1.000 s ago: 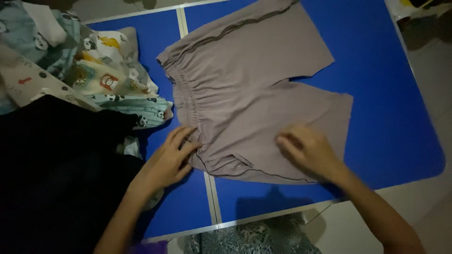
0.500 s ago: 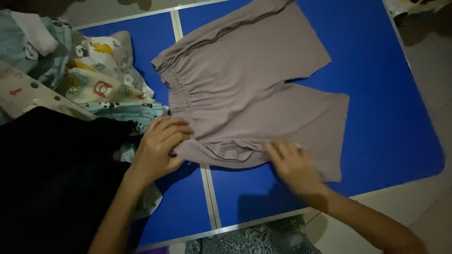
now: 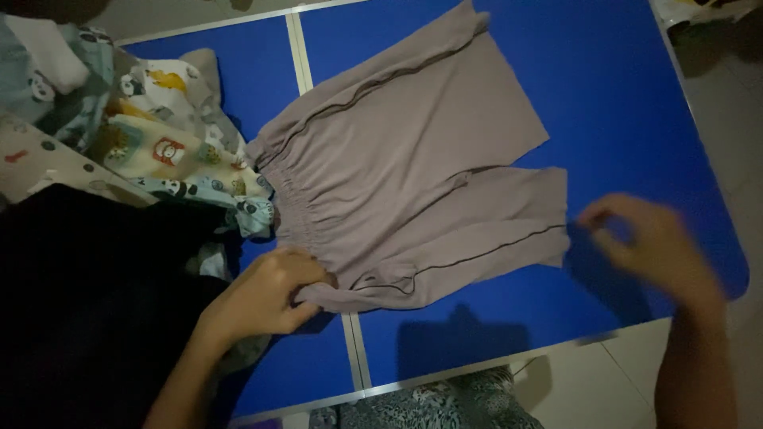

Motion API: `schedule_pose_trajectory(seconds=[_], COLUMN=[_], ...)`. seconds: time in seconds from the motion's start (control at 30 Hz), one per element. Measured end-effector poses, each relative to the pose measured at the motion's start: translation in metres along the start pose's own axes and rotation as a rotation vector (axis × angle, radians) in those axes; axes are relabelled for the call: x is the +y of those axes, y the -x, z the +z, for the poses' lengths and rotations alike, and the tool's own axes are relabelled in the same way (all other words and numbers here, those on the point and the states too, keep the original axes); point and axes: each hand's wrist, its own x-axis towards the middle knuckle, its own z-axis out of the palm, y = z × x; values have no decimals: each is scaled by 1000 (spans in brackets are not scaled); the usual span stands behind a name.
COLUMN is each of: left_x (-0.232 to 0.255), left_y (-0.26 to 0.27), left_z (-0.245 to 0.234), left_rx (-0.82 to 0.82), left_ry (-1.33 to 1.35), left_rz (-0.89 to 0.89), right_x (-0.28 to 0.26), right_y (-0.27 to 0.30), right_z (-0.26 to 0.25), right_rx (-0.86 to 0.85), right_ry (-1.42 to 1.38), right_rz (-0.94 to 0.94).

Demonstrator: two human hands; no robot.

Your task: Folding various pieces of laundry on a blue portable table

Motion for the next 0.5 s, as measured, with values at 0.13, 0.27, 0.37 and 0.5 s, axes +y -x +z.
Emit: schedule_pose_trajectory(seconds=[0.13, 0.27, 0.37, 0.5], left_x=[2, -4, -16, -42], left_y=[1, 8, 14, 20], left_z=[-2, -5, -6, 8], left_rx=[31, 126, 108, 159], left_ry=[-24, 14, 50, 173], left_rz=[50, 151, 101, -72], right_x=[-63, -61, -28, 15], right_y=[-7, -19, -35, -58], right_z=[10, 21, 27, 15], right_rx=[-162, -60, -117, -283], right_ry=[-113, 28, 85, -224], right_rz=[-185, -350, -398, -170])
